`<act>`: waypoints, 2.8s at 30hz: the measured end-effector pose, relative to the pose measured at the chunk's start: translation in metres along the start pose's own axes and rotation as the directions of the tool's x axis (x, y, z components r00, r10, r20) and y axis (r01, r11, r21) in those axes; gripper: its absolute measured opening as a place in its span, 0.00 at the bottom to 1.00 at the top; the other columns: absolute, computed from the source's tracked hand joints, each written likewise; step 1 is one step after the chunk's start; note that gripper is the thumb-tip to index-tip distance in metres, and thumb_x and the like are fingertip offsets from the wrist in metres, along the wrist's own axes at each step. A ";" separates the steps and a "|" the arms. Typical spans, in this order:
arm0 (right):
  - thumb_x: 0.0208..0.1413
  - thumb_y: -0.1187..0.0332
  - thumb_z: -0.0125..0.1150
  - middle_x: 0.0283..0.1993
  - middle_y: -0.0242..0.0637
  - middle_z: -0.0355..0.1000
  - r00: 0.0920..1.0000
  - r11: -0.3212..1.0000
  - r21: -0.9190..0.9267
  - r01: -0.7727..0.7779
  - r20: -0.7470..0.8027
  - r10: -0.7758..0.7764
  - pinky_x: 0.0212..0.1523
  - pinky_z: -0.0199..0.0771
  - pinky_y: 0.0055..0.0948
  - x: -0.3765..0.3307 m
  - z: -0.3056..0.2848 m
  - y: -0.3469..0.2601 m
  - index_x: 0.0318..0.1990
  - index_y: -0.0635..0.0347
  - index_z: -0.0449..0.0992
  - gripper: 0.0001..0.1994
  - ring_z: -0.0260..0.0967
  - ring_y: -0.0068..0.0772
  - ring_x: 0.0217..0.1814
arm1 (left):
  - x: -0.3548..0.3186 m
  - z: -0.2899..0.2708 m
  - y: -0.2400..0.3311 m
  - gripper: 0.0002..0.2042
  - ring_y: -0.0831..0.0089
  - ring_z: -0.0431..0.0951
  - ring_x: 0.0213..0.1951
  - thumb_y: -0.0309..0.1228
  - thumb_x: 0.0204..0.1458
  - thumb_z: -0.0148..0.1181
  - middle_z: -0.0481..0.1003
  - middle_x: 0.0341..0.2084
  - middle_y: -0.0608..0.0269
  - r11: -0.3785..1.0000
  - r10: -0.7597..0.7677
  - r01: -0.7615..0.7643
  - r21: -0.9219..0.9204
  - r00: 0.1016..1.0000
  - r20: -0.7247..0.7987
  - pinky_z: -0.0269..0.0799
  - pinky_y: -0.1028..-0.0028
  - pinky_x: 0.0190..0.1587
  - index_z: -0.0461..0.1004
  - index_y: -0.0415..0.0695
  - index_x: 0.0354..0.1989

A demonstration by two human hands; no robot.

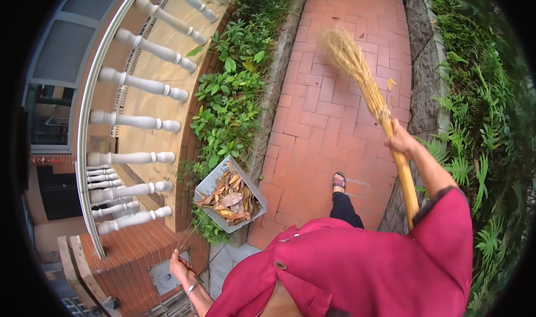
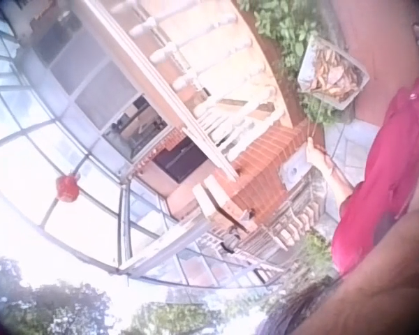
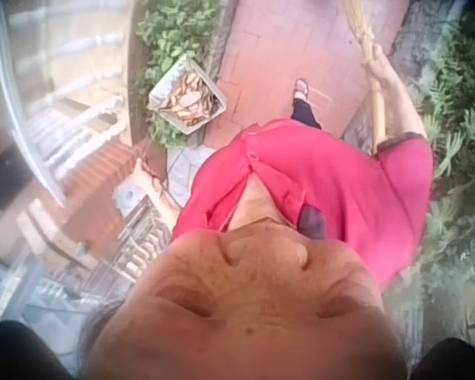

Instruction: The person sweeps dry leaves on an outdoor stone-paved walkway using a straw broom and gathers them into a metal dustpan.

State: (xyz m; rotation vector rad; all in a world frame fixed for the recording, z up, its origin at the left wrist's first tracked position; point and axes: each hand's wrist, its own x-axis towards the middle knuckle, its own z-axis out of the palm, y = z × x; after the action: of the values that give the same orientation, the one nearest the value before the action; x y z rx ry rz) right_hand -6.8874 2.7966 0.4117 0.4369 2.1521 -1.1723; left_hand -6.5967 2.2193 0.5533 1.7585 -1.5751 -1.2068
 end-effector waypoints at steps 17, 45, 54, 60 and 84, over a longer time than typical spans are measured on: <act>0.40 0.80 0.54 0.22 0.36 0.59 0.970 0.760 0.629 -0.162 -0.037 0.238 0.09 0.64 0.28 -0.061 0.012 -0.010 0.50 0.56 0.48 0.29 0.61 0.28 0.12 | 0.010 0.243 0.107 0.10 0.83 0.51 0.07 0.31 0.43 0.56 0.54 0.06 0.72 0.983 0.180 -0.126 -0.134 0.811 0.556 0.46 0.82 0.09 0.62 0.46 0.16; 0.43 0.72 0.54 0.18 0.34 0.62 0.566 -0.603 0.664 0.443 0.315 0.762 0.16 0.64 0.24 -0.213 0.460 -0.119 0.29 0.59 0.64 0.06 0.59 0.26 0.14 | 0.028 0.650 0.192 0.09 0.82 0.51 0.07 0.32 0.44 0.56 0.54 0.06 0.73 0.869 0.085 -0.495 -0.002 0.145 0.986 0.46 0.80 0.09 0.66 0.43 0.18; 0.42 0.75 0.55 0.16 0.33 0.60 0.869 -0.305 0.921 0.243 -0.067 0.490 0.13 0.60 0.25 -0.066 0.295 -0.103 0.38 0.59 0.60 0.14 0.58 0.26 0.12 | 0.028 0.617 0.250 0.08 0.85 0.47 0.07 0.30 0.44 0.55 0.52 0.07 0.75 0.893 0.113 -0.448 -0.033 0.152 0.982 0.40 0.82 0.08 0.65 0.46 0.17; 0.41 0.74 0.54 0.17 0.34 0.61 0.908 -0.137 0.938 0.318 -0.259 0.329 0.13 0.62 0.22 0.045 0.232 -0.083 0.34 0.63 0.62 0.11 0.59 0.24 0.13 | 0.004 0.622 0.270 0.08 0.84 0.49 0.07 0.31 0.44 0.55 0.52 0.06 0.74 0.857 0.213 -0.504 -0.103 0.164 0.963 0.42 0.82 0.07 0.67 0.44 0.18; 0.42 0.74 0.55 0.21 0.30 0.60 0.917 -0.058 0.998 0.005 0.018 0.399 0.15 0.62 0.23 0.213 0.158 -0.255 0.42 0.58 0.60 0.17 0.61 0.23 0.18 | 0.009 0.878 0.396 0.14 0.84 0.46 0.07 0.32 0.45 0.53 0.50 0.05 0.75 0.868 0.195 -0.488 -0.092 0.164 0.967 0.40 0.81 0.08 0.58 0.49 0.13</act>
State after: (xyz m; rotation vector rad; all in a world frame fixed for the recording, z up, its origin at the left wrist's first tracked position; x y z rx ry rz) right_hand -7.1275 2.5223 0.3645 1.5969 0.7734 -2.4803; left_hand -7.5507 2.2973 0.4438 0.4027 -2.7052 -2.0702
